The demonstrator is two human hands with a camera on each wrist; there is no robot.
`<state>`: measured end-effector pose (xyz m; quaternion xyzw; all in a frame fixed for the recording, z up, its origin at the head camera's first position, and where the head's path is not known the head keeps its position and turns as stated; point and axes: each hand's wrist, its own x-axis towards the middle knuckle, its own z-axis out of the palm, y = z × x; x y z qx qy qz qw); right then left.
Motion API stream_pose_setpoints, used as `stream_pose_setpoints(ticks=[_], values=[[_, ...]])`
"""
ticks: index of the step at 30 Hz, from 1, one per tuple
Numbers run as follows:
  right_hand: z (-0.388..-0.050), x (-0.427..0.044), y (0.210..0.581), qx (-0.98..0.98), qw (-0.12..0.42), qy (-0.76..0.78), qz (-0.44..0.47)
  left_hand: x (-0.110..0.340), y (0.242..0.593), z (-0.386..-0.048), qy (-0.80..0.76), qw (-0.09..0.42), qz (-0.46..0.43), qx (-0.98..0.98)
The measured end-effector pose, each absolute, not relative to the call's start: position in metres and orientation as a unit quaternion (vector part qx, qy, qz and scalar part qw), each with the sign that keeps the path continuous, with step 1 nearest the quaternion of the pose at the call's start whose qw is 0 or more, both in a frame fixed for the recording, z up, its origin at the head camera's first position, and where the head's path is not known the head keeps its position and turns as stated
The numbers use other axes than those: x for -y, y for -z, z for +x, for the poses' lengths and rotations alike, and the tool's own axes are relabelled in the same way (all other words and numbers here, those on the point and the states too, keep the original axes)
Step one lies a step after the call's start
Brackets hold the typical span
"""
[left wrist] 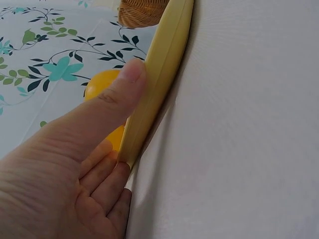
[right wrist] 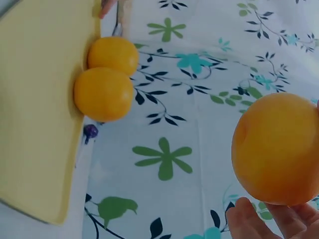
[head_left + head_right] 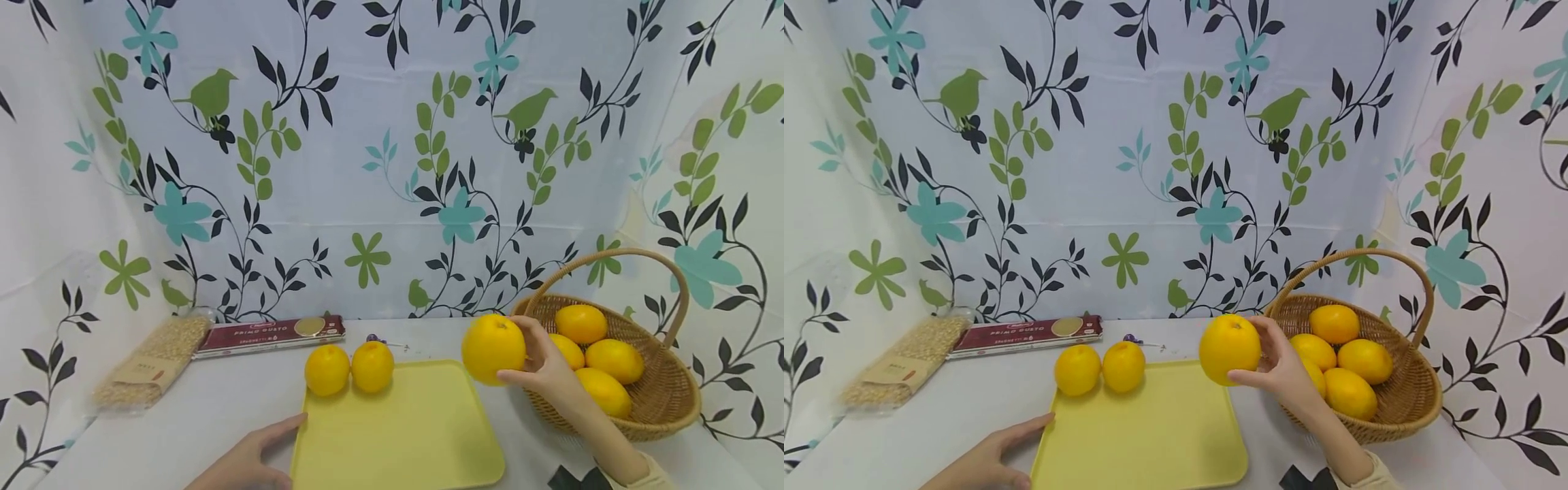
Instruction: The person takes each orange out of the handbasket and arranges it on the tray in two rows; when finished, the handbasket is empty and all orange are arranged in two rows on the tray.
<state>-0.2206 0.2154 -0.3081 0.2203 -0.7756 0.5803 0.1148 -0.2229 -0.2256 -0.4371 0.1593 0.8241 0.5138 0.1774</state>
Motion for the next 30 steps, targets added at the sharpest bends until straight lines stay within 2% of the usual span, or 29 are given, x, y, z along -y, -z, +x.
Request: stream_pose_setpoints(ticks=[9, 17, 30], values=[[-0.248, -0.185, 0.324, 0.755, 0.089, -0.596, 0.256, 0.228, 0.437, -0.224, -0.506, 0.155, 0.219, -0.819], [-0.273, -0.161, 0.335, 0.754, 0.061, -0.619, 0.212, 0.229, 0.438, -0.224, -0.506, 0.157, 0.226, -0.817], [-0.311, -0.141, 0.366, 0.786, 0.055, -0.595, 0.158, 0.228, 0.437, -0.224, -0.499, 0.158, 0.214, -0.825]])
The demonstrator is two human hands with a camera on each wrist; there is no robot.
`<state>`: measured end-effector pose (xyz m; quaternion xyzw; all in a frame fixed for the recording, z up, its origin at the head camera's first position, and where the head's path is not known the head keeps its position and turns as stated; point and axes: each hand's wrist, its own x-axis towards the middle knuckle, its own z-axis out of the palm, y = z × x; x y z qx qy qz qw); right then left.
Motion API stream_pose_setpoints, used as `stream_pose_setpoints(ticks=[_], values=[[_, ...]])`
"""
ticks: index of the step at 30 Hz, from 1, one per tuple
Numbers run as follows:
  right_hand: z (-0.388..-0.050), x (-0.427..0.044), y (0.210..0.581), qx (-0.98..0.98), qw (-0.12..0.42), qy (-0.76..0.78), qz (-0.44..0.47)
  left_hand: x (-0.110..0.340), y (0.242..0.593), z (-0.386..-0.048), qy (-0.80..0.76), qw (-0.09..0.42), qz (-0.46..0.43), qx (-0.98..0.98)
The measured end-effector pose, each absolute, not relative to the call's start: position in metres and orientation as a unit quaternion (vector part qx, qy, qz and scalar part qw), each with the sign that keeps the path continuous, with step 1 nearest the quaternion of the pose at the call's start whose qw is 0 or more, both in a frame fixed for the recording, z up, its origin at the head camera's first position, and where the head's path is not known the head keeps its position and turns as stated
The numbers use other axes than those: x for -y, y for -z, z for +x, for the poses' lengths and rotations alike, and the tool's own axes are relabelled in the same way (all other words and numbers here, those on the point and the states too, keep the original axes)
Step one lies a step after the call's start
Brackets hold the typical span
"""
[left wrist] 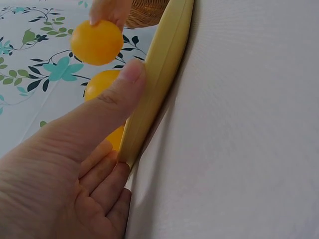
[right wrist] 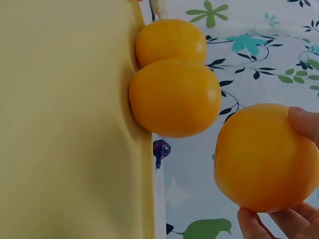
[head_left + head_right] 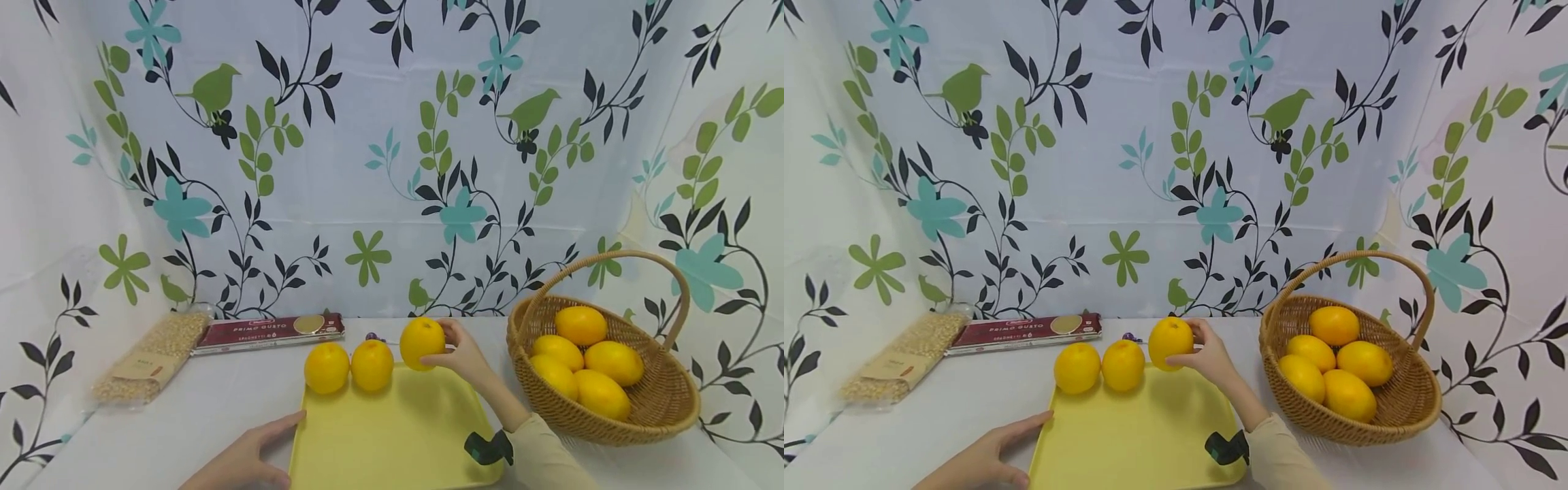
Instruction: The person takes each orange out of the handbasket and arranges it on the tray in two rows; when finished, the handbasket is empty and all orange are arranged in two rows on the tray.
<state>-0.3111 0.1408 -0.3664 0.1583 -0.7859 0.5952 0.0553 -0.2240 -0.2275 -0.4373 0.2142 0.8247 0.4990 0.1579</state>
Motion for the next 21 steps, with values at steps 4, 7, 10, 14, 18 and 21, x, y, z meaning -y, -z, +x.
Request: stream_pose_setpoints(ticks=[4, 7, 10, 14, 18, 21], values=[[-0.321, -0.137, 0.378, 0.799, 0.067, -0.579, 0.149, 0.229, 0.437, -0.224, -0.488, 0.149, 0.218, -0.832], [-0.324, -0.137, 0.386, 0.811, 0.062, -0.562, 0.147, 0.228, 0.438, -0.223, -0.497, 0.161, 0.212, -0.826], [-0.326, -0.136, 0.39, 0.818, 0.05, -0.552, 0.151, 0.227, 0.437, -0.223, -0.505, 0.17, 0.202, -0.822], [-0.329, -0.133, 0.396, 0.832, 0.037, -0.533, 0.15, 0.229, 0.434, -0.223, -0.505, 0.161, 0.2, -0.824], [-0.331, -0.133, 0.402, 0.846, 0.022, -0.512, 0.145, 0.229, 0.435, -0.223, -0.516, 0.169, 0.194, -0.817], [-0.331, -0.135, 0.405, 0.846, 0.015, -0.512, 0.145, 0.227, 0.436, -0.223, -0.527, 0.182, 0.178, -0.81]])
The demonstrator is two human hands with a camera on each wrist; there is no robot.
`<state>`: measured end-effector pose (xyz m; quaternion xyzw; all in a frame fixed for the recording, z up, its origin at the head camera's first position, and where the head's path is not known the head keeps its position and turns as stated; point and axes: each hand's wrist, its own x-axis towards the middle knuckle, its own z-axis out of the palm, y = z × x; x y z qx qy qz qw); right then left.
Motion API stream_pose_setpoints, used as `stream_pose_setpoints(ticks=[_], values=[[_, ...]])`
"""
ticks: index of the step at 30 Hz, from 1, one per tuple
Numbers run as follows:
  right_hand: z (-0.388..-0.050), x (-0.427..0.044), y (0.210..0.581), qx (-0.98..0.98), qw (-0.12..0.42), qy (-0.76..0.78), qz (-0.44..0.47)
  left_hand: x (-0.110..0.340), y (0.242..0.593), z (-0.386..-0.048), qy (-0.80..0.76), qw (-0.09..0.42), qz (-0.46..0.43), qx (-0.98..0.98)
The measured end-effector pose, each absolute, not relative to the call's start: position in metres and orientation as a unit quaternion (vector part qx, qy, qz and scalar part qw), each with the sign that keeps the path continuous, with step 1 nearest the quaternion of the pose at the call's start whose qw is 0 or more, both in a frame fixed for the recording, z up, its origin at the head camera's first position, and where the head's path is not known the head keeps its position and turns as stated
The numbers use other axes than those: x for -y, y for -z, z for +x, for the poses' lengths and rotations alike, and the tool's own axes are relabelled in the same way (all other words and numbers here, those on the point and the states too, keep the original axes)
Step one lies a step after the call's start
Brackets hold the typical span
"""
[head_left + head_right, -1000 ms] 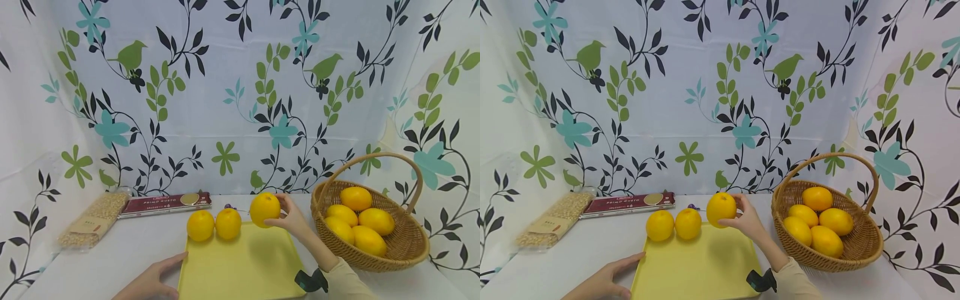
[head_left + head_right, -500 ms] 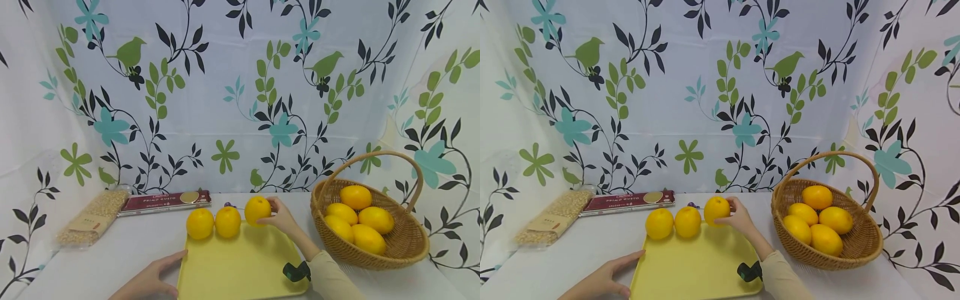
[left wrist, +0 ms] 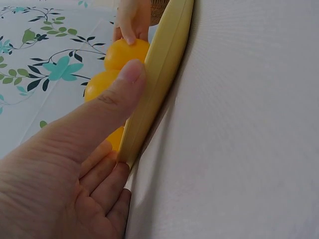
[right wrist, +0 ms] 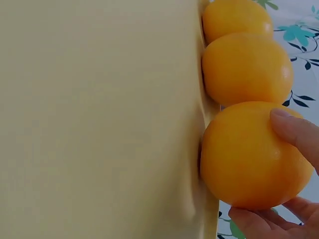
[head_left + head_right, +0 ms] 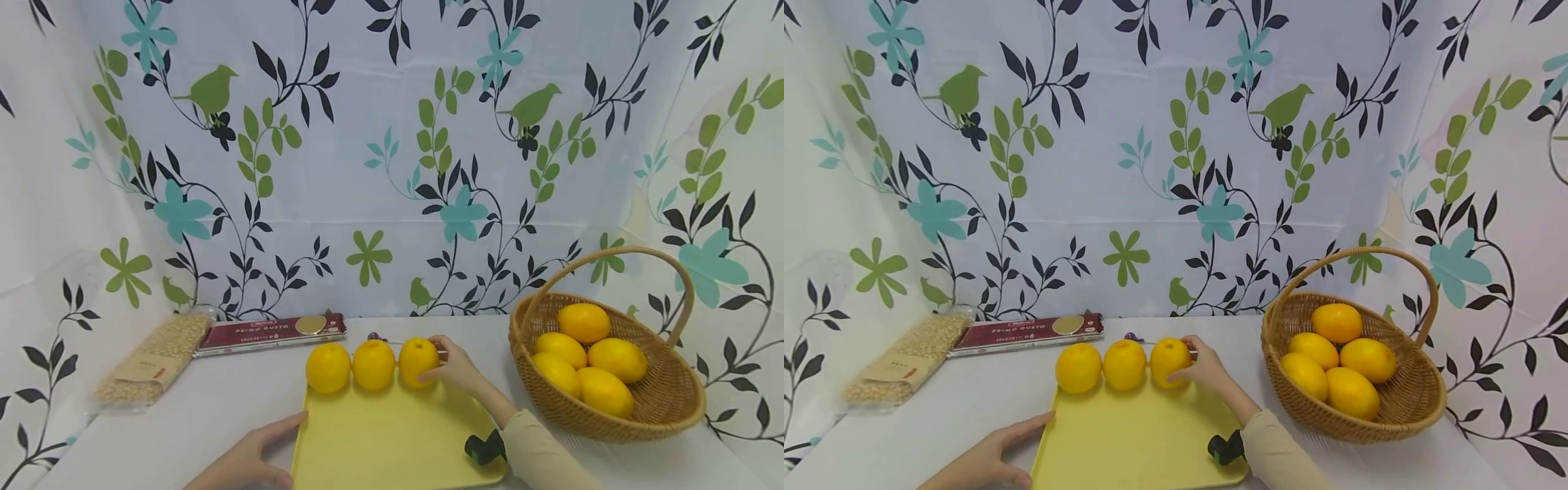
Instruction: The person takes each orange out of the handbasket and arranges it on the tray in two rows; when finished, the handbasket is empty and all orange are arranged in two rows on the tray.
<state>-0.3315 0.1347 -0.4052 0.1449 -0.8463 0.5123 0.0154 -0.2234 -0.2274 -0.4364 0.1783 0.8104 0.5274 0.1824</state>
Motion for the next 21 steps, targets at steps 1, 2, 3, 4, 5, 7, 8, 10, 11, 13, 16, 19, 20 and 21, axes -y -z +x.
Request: stream_pose_setpoints(ticks=[1, 2, 3, 4, 5, 7, 8, 10, 11, 13, 16, 19, 20, 21], values=[[-0.3316, -0.1357, 0.4066, 0.844, 0.013, -0.516, 0.145, 0.2266, 0.4375, -0.2231, -0.53, 0.186, 0.173, -0.809], [-0.3318, -0.1366, 0.4079, 0.842, 0.011, -0.519, 0.146, 0.226, 0.4384, -0.2229, -0.534, 0.191, 0.166, -0.807], [-0.332, -0.1371, 0.4092, 0.839, 0.009, -0.524, 0.145, 0.2252, 0.4391, -0.2226, -0.537, 0.195, 0.159, -0.805], [-0.3322, -0.1377, 0.4103, 0.836, 0.006, -0.528, 0.148, 0.2247, 0.4396, -0.2222, -0.538, 0.197, 0.154, -0.805], [-0.3324, -0.1381, 0.4112, 0.835, 0.004, -0.53, 0.149, 0.2243, 0.44, -0.222, -0.538, 0.198, 0.15, -0.805], [-0.3323, -0.138, 0.4122, 0.832, 0.002, -0.533, 0.152, 0.2248, 0.4405, -0.2219, -0.532, 0.193, 0.158, -0.809], [-0.3321, -0.1376, 0.4123, 0.833, 0.003, -0.532, 0.153, 0.2256, 0.4407, -0.2219, -0.528, 0.187, 0.165, -0.812], [-0.3313, -0.1363, 0.4119, 0.833, 0.003, -0.531, 0.156, 0.2277, 0.4409, -0.2225, -0.518, 0.175, 0.183, -0.817], [-0.3277, -0.1346, 0.4074, 0.834, 0.003, -0.531, 0.154, 0.2287, 0.441, -0.2229, -0.514, 0.17, 0.191, -0.819], [-0.3266, -0.133, 0.4059, 0.834, 0.003, -0.53, 0.152, 0.23, 0.4406, -0.2232, -0.511, 0.165, 0.198, -0.82], [-0.3262, -0.1312, 0.4047, 0.833, 0.003, -0.534, 0.148, 0.2302, 0.4395, -0.2232, -0.511, 0.165, 0.204, -0.819], [-0.33, -0.1312, 0.4087, 0.833, 0.003, -0.534, 0.147, 0.2297, 0.4393, -0.2233, -0.506, 0.162, 0.209, -0.821], [-0.3304, -0.1312, 0.4089, 0.834, 0.003, -0.532, 0.147, 0.2298, 0.4399, -0.2236, -0.501, 0.158, 0.213, -0.824], [-0.3311, -0.1314, 0.4091, 0.835, 0.002, -0.531, 0.146, 0.23, 0.4404, -0.2243, -0.497, 0.154, 0.216, -0.826]])
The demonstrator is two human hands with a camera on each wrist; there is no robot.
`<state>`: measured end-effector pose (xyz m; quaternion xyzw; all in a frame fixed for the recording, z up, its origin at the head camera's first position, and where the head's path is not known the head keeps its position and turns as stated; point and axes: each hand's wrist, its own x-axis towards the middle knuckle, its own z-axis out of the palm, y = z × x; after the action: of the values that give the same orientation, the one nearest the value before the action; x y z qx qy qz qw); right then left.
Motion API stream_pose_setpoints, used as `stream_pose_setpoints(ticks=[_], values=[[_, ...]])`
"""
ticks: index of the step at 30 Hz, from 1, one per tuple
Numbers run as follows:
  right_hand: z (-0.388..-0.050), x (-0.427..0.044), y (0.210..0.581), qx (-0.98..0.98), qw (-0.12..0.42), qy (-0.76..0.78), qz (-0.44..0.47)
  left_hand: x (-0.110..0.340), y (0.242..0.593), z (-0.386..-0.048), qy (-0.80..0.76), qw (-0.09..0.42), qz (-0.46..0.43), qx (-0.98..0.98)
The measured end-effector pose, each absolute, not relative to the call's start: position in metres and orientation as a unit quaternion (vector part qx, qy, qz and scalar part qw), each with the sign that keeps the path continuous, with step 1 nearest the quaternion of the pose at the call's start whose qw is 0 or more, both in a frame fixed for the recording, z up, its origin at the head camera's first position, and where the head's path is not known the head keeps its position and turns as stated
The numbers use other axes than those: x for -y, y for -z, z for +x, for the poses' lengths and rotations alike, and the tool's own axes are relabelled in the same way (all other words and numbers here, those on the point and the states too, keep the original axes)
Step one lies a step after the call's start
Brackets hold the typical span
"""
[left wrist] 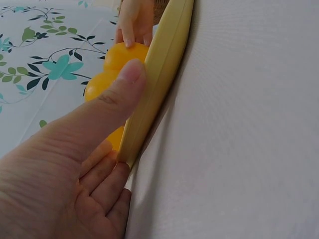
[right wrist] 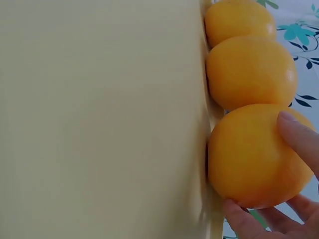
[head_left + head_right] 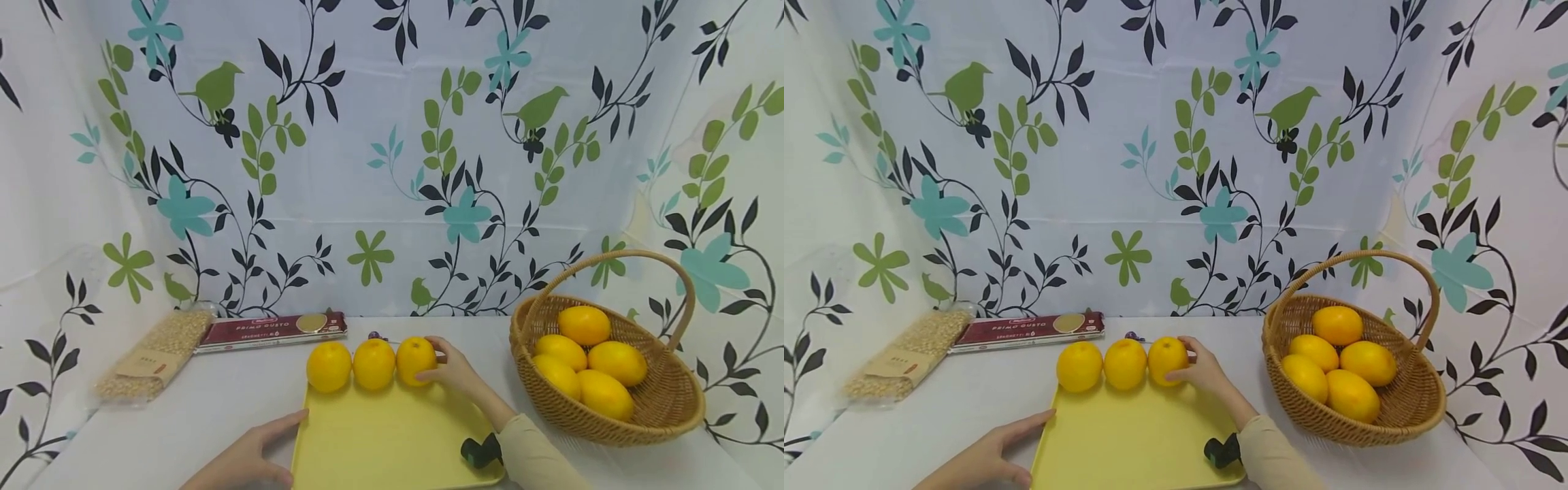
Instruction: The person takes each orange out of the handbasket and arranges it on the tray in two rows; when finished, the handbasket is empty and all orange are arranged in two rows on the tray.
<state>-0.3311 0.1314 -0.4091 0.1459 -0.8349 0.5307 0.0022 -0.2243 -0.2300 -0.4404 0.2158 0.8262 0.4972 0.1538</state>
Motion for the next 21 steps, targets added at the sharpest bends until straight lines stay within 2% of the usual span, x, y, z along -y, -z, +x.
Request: stream_pose_setpoints(ticks=[14, 21], values=[[-0.322, -0.13, 0.4, 0.854, -0.002, -0.502, 0.137, 0.232, 0.438, -0.225, -0.488, 0.139, 0.227, -0.831], [-0.319, -0.13, 0.401, 0.855, 0.006, -0.5, 0.138, 0.228, 0.438, -0.225, -0.508, 0.163, 0.208, -0.82]])
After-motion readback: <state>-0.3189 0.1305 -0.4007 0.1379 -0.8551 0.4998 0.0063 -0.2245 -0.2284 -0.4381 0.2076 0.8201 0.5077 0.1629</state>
